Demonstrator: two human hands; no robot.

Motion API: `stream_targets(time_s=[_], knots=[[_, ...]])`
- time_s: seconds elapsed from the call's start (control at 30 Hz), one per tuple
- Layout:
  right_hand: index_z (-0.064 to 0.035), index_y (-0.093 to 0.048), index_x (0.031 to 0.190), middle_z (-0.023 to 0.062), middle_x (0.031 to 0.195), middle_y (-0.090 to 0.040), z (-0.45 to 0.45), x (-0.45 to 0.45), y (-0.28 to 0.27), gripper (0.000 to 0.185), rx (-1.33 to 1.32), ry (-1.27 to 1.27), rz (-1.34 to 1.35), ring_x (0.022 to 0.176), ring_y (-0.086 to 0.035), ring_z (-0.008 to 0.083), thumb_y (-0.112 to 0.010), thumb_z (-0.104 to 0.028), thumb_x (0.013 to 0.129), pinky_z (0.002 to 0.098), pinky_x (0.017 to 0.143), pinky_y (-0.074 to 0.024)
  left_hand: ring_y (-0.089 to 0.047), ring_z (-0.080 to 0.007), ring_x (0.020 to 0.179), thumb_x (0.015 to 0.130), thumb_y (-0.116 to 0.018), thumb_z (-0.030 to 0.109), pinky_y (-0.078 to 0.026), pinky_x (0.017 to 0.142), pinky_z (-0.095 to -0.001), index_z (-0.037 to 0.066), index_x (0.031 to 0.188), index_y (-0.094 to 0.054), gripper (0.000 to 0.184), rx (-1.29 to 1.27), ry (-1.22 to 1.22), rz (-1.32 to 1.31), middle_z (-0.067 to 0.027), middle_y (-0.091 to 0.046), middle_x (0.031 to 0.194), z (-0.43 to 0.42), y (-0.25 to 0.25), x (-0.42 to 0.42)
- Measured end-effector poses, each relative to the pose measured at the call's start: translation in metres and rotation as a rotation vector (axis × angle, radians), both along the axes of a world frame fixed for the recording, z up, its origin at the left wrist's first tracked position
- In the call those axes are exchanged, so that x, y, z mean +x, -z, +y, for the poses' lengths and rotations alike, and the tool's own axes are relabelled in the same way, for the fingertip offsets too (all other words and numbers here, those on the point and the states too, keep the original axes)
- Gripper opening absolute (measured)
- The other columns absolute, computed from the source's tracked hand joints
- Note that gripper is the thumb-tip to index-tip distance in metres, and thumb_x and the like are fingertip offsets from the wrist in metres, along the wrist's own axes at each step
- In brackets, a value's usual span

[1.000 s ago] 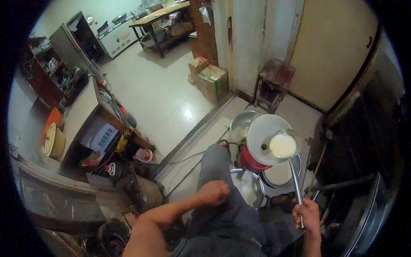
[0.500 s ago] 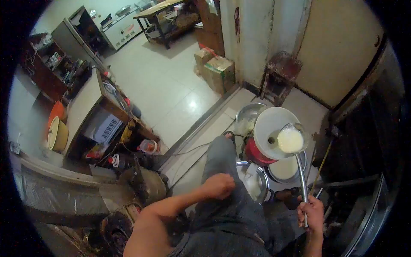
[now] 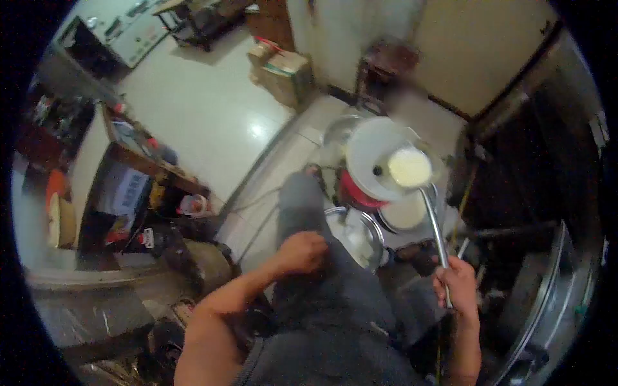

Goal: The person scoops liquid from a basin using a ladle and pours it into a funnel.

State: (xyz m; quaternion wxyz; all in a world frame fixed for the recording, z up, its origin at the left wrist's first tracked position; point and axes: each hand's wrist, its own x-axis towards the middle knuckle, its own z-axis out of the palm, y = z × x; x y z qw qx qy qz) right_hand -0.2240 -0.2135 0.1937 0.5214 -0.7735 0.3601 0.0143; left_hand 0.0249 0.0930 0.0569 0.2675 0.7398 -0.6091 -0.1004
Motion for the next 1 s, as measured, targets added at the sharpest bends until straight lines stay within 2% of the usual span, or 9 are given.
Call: stream_targets(time_s=[0.1,0.17,0.27,0.4,0.5,0.57,0.7,0.77,1.0], knots=[[0.0069,-0.055,0.111,0.0050,0.058,-0.052,0.007,0.007,-0.018,0.031,0.010,0.002,0.042,0.039,-0.045,0.0098,-0.052,-0.008,0.084,0.0246,0.034,-0.0386,-0.057,-0.0323,0.076,0.068,-0.065,0.016,-0.049,0.066,-0.0429,0.007,0.081,-0.062,0.016,-0.046,-0.014,0.008,-0.0108,-0.056,0.078,0.000,-0.006,0.001],[0.0071,-0.055,0.113,0.0046,0.058,-0.052,0.025,0.029,-0.057,0.032,0.343,0.212,0.048,0.039,-0.045,0.0096,-0.053,-0.007,0.084,0.0245,0.034,-0.0384,-0.057,-0.0318,0.075,0.067,-0.065,0.016,-0.049,0.065,-0.0427,0.007,0.080,-0.061,0.015,-0.023,-0.003,0.010,-0.0105,-0.055,0.077,-0.001,-0.010,0.000],[0.0073,-0.055,0.113,0.0045,0.058,-0.052,0.025,0.028,-0.052,0.032,0.409,0.273,0.026,0.038,-0.045,0.0093,-0.054,-0.007,0.084,0.0242,0.034,-0.0382,-0.057,-0.0306,0.073,0.066,-0.065,0.015,-0.049,0.063,-0.0422,0.008,0.077,-0.060,0.014,-0.021,-0.015,-0.017,-0.0096,-0.055,0.076,-0.003,-0.012,-0.001],[0.0070,-0.055,0.113,0.0047,0.059,-0.053,0.022,0.021,-0.041,0.032,0.388,0.239,-0.010,0.038,-0.045,0.0091,-0.055,-0.007,0.084,0.0240,0.034,-0.0381,-0.056,-0.0292,0.072,0.064,-0.065,0.015,-0.048,0.063,-0.0419,0.008,0.073,-0.058,0.014,-0.042,-0.042,-0.045,-0.0083,-0.054,0.075,-0.002,-0.010,-0.002],[0.0076,-0.055,0.112,0.0051,0.060,-0.054,0.017,0.017,-0.032,0.032,0.128,0.019,-0.045,0.038,-0.045,0.0091,-0.055,-0.007,0.084,0.0239,0.035,-0.0381,-0.056,-0.0291,0.071,0.064,-0.065,0.015,-0.048,0.063,-0.0413,0.008,0.071,-0.055,0.014,-0.066,-0.021,-0.034,-0.0082,-0.053,0.074,-0.002,-0.005,-0.001],[0.0079,-0.055,0.112,0.0054,0.062,-0.055,0.026,0.026,-0.049,0.032,0.380,0.237,-0.019,0.038,-0.045,0.0092,-0.055,-0.006,0.084,0.0239,0.034,-0.0380,-0.055,-0.0291,0.071,0.064,-0.065,0.014,-0.048,0.062,-0.0412,0.008,0.071,-0.055,0.014,-0.073,-0.021,-0.037,-0.0082,-0.052,0.073,-0.002,-0.007,-0.001],[0.0080,-0.055,0.113,0.0058,0.062,-0.055,0.017,0.013,-0.027,0.032,0.143,0.067,-0.007,0.038,-0.045,0.0092,-0.055,-0.005,0.083,0.0238,0.034,-0.0380,-0.055,-0.0288,0.071,0.064,-0.064,0.013,-0.048,0.061,-0.0412,0.008,0.070,-0.054,0.013,-0.063,-0.018,-0.048,-0.0083,-0.050,0.072,-0.003,-0.013,0.001],[0.0083,-0.055,0.113,0.0063,0.062,-0.055,0.030,0.028,-0.051,0.033,0.376,0.258,-0.019,0.038,-0.045,0.0091,-0.055,-0.004,0.083,0.0236,0.034,-0.0379,-0.055,-0.0287,0.071,0.064,-0.064,0.013,-0.048,0.062,-0.0412,0.008,0.070,-0.054,0.012,-0.069,-0.026,-0.043,-0.0082,-0.050,0.072,-0.002,-0.009,0.000],[0.0088,-0.055,0.114,0.0067,0.063,-0.054,0.027,0.030,-0.049,0.033,0.348,0.254,0.033,0.038,-0.045,0.0095,-0.055,-0.005,0.083,0.0240,0.034,-0.0376,-0.054,-0.0288,0.070,0.065,-0.064,0.011,-0.047,0.063,-0.0403,0.008,0.072,-0.056,0.011,-0.071,-0.040,-0.078,-0.0084,-0.052,0.073,-0.003,-0.009,0.000]])
